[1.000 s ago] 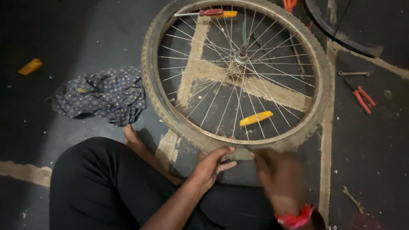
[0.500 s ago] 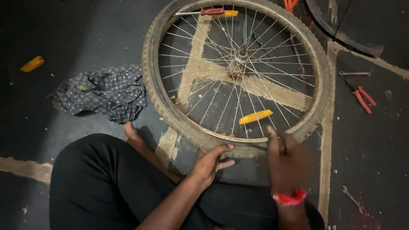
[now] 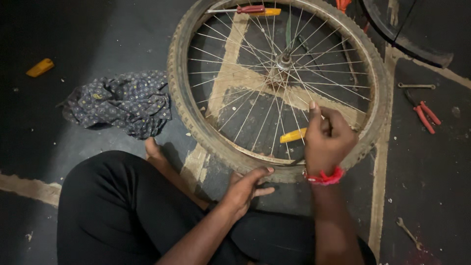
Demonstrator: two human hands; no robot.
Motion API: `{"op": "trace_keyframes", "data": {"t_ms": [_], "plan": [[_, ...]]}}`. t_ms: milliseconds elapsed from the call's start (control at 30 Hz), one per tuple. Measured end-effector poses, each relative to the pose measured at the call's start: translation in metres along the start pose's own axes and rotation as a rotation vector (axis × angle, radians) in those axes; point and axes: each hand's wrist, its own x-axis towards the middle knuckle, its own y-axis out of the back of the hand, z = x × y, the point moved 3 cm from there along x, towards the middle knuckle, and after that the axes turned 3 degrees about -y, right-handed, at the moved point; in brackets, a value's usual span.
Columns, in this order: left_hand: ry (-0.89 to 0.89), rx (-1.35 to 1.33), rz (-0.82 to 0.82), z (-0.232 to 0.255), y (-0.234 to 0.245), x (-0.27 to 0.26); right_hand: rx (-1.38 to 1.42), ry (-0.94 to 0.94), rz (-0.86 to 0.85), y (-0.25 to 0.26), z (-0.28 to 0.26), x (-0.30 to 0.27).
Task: The person uses tools to remove the tire from a bicycle wheel rim by hand and with a lever.
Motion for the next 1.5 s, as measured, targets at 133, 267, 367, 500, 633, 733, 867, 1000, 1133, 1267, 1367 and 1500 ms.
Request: {"op": "trace_keyframes", "data": {"t_ms": [133, 267, 367, 500, 633, 733, 867, 1000, 1133, 1267, 1367, 1500], "plan": [[-0.033, -0.047, -0.059, -0.017, 0.009, 0.008, 0.035, -0.039, -0.07, -0.018, 0.032, 0.007], [0.038, -0.047, -0.05, -0.037, 0.018, 0.014, -0.131, -0.078, -0.264, -0.075, 0.094, 0.033], [0.097, -0.023, 0.016, -0.025, 0.012, 0.017, -0.297, 0.036, -0.227, -0.11, 0.114, 0.036], [0.028, 0.023, 0.037, -0.01, 0.006, 0.002, -0.234, -0.143, -0.252, -0.108, 0.127, 0.033], [0.052, 0.05, 0.028, -0.003, -0.005, -0.001, -0.202, -0.167, -0.144, -0.098, 0.123, 0.035], [0.062, 0.039, 0.028, -0.001, -0.005, -0.002, -0.257, -0.231, -0.187, -0.1, 0.124, 0.031], [0.035, 0.101, 0.028, -0.002, -0.003, -0.004, -0.382, -0.132, -0.177, -0.101, 0.137, 0.033], [-0.067, 0.128, 0.038, -0.008, -0.001, 0.002, -0.408, -0.176, -0.151, -0.094, 0.157, 0.033], [-0.232, 0.106, 0.029, -0.017, 0.007, 0.011, -0.249, -0.298, -0.062, -0.08, 0.156, 0.018], [-0.317, 0.157, 0.057, -0.023, 0.017, 0.016, -0.061, -0.018, 0.22, -0.011, 0.128, 0.008], [-0.377, 0.201, 0.071, -0.025, 0.019, 0.021, 0.059, -0.239, 0.225, 0.044, 0.111, -0.016], [-0.415, 0.225, 0.202, -0.018, 0.022, 0.025, -0.014, -0.285, 0.119, 0.08, 0.097, -0.05]]}}
